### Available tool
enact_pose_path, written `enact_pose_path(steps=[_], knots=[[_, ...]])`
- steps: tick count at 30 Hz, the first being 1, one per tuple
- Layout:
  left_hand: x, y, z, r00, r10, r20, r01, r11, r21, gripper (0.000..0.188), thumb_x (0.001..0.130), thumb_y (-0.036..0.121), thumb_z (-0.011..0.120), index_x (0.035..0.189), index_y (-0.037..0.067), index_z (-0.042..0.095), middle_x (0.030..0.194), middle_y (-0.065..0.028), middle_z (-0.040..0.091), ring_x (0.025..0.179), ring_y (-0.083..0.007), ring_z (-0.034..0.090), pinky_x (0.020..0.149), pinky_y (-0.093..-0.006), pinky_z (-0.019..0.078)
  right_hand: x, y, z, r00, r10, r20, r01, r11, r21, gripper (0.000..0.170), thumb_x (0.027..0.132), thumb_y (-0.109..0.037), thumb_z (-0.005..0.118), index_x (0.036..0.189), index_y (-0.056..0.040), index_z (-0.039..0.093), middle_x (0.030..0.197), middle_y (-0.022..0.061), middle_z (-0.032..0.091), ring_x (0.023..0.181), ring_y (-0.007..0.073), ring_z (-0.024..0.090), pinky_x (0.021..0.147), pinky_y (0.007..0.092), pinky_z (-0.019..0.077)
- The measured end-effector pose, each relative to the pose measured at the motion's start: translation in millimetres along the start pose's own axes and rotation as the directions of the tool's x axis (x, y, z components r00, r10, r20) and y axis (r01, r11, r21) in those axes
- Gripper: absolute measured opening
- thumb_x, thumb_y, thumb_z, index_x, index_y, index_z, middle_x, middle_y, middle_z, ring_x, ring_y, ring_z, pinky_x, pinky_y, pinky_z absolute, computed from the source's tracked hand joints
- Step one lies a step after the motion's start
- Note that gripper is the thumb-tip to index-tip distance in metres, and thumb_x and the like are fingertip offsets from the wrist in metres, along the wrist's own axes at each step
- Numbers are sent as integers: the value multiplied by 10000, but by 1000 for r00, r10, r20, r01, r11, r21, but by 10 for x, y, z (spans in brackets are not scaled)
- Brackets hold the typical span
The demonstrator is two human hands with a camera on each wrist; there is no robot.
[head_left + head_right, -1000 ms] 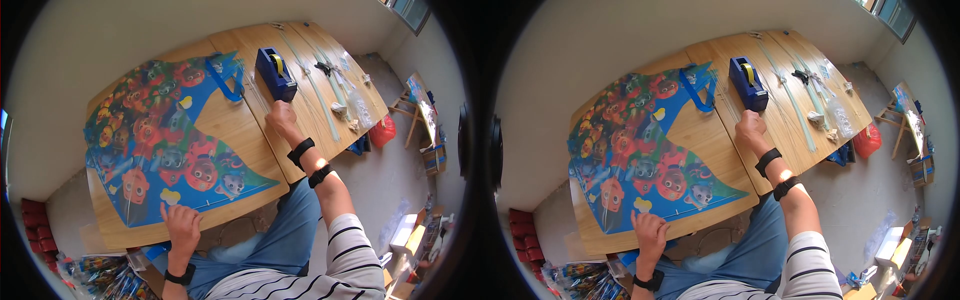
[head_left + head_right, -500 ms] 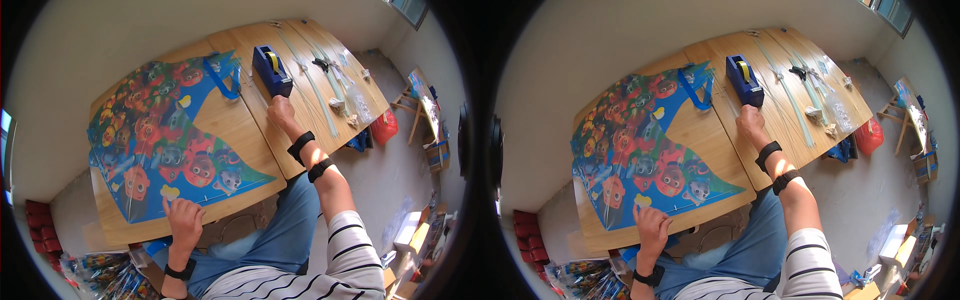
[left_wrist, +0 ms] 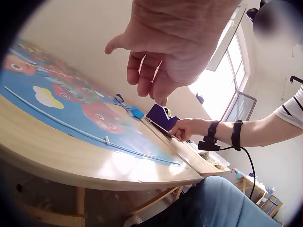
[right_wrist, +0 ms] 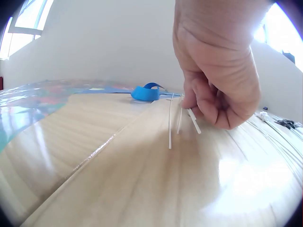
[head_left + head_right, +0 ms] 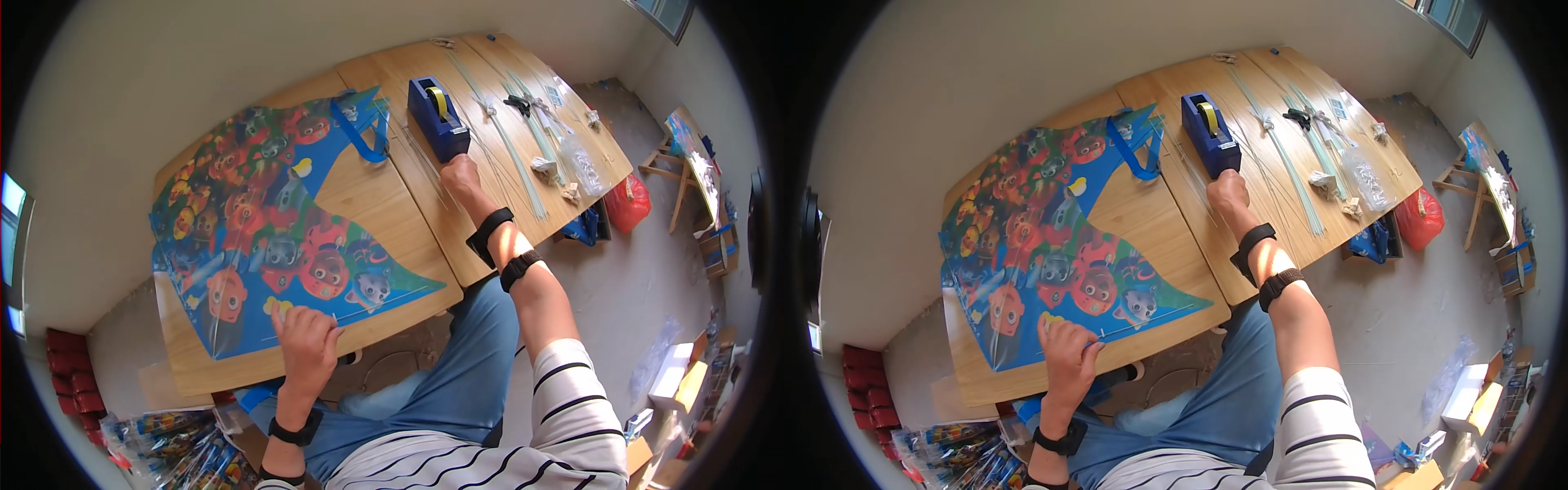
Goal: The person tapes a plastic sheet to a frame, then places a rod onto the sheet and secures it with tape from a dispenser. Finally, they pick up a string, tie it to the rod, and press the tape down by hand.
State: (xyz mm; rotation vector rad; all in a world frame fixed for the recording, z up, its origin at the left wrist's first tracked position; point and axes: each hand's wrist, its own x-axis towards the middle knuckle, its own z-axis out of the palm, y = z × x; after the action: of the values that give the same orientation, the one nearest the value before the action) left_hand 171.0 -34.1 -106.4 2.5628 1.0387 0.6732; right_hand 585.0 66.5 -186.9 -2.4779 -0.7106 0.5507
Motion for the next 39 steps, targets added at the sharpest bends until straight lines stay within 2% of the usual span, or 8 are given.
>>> enact_pose_path(steps=[8,11,14,16,18,25,27,39], knots=[[61,6,-30,1000,-17,-5,17,1000,-24,109,770,76,729,814,71,629,850,-59,598,916,-295,556,1134,-585,232,-96,44,-33,998,-27,-61,26,999,-20,225,839,-101,604,1001,-3,726,1135,224,696,1061,363,683,898,438,547],[248,41,-63,993,-120,-13,114,965,-238,91,814,73,726,880,54,667,931,-47,644,947,-249,588,1090,-494,348,-496,289,-120,912,-411,2,396,881,258,141,806,-101,656,872,9,712,946,180,721,854,279,699,751,400,545],[502,32,49,906,-396,147,387,640,-663,160,874,82,712,1026,39,689,1066,-41,678,1035,-176,602,994,-369,448,-1412,254,-488,866,-479,140,351,783,514,72,788,-47,686,801,23,673,737,87,667,711,138,610,655,300,485],[656,6,150,912,-382,149,321,441,-838,235,936,80,666,1163,19,656,1151,-50,672,1097,-134,589,924,-288,479,-1933,326,-673,824,-526,210,328,746,579,37,804,-14,675,806,19,659,705,47,641,709,98,582,649,269,468],[785,124,116,917,-386,98,238,333,-912,253,959,81,633,1201,9,632,1166,-68,669,1083,-153,607,934,-287,476,-2341,390,-838,791,-524,316,207,716,666,22,819,6,662,811,14,643,708,25,623,705,86,561,644,257,458],[758,269,-37,975,-147,164,164,-12,-986,214,1006,138,580,1176,21,637,1139,-103,683,1067,-174,646,916,-316,507,-2846,572,-1015,743,-553,376,191,715,673,22,840,17,630,835,-1,619,714,-10,581,678,53,499,603,225,410],[711,250,-21,982,-124,143,141,-26,-990,180,1001,133,589,1131,23,645,1085,-103,693,1022,-173,659,909,-322,511,-2876,590,-1005,730,-587,351,230,694,682,20,859,-14,617,847,-17,633,709,-35,570,622,26,444,533,202,346],[603,277,-19,963,-227,144,135,-52,-989,73,987,84,586,983,27,631,918,-108,705,854,-191,698,804,-333,576,-3011,581,-986,721,-605,338,240,676,697,25,867,2,616,844,6,625,716,11,609,668,73,553,614,237,455]])
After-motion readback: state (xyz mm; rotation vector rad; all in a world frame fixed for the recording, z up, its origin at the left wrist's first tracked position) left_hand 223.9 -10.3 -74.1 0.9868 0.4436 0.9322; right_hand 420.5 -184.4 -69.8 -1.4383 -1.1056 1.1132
